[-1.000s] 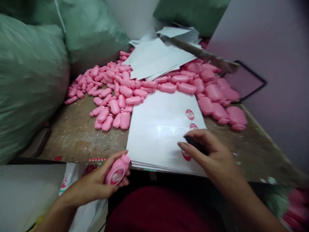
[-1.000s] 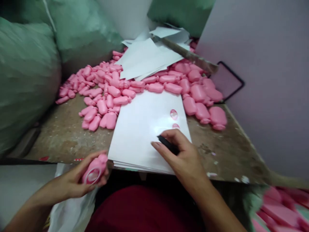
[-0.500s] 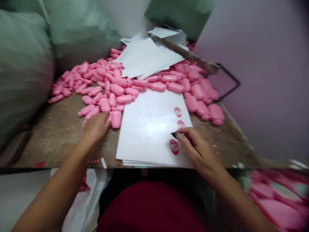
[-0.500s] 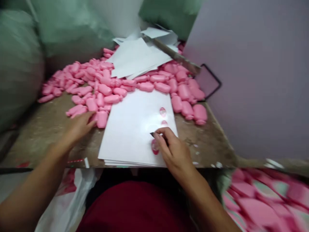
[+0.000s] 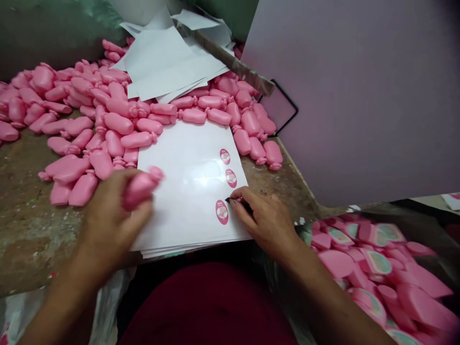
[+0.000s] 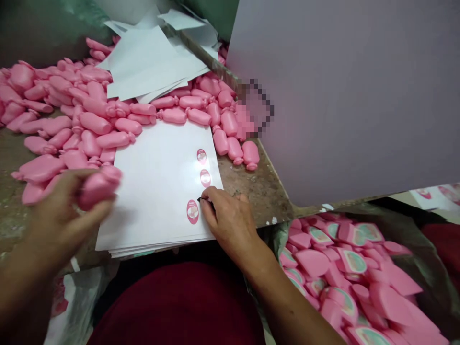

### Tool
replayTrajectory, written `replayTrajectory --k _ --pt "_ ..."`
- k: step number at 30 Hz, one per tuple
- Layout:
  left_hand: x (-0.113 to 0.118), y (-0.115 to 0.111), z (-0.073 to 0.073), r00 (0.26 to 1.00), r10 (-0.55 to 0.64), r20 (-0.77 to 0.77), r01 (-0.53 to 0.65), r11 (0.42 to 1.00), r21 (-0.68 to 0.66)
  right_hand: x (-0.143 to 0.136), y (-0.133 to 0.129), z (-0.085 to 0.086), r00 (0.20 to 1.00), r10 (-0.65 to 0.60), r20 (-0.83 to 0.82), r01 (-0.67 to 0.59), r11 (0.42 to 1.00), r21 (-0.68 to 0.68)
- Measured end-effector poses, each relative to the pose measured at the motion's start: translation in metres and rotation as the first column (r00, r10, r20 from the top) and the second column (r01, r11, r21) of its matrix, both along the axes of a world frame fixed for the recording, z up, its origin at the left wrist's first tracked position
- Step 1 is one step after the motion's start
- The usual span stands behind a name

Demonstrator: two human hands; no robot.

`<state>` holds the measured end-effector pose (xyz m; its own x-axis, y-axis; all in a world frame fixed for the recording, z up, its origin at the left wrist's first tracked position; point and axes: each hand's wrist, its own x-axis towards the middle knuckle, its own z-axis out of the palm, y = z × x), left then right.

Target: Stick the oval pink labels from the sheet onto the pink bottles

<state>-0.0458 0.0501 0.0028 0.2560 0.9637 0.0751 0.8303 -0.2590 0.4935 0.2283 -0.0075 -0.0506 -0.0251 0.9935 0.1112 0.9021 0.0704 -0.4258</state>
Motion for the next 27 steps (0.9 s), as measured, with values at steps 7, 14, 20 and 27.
replayTrajectory --k 7,14,20,27 --pt "0.073 -0.015 -0.028 0.801 -0.593 0.082 0.595 0.773 -0.221 0.000 -0.003 0.002 0.999 0.032 0.010 -0.033 0.999 0.026" --pt "0.069 -0.012 -0.033 0.794 -0.606 0.047 0.597 0.763 -0.249 -0.004 -0.004 0.002 0.997 0.029 0.068 -0.031 0.999 0.034" --pt "0.071 -0.011 -0.033 0.791 -0.608 0.067 0.603 0.755 -0.258 -0.006 0.002 0.003 0.999 0.024 -0.024 -0.024 1.000 -0.014" --pt "0.071 -0.013 -0.032 0.788 -0.615 0.019 0.599 0.759 -0.255 0.005 -0.001 0.009 1.000 -0.004 -0.026 0.005 1.000 0.020"
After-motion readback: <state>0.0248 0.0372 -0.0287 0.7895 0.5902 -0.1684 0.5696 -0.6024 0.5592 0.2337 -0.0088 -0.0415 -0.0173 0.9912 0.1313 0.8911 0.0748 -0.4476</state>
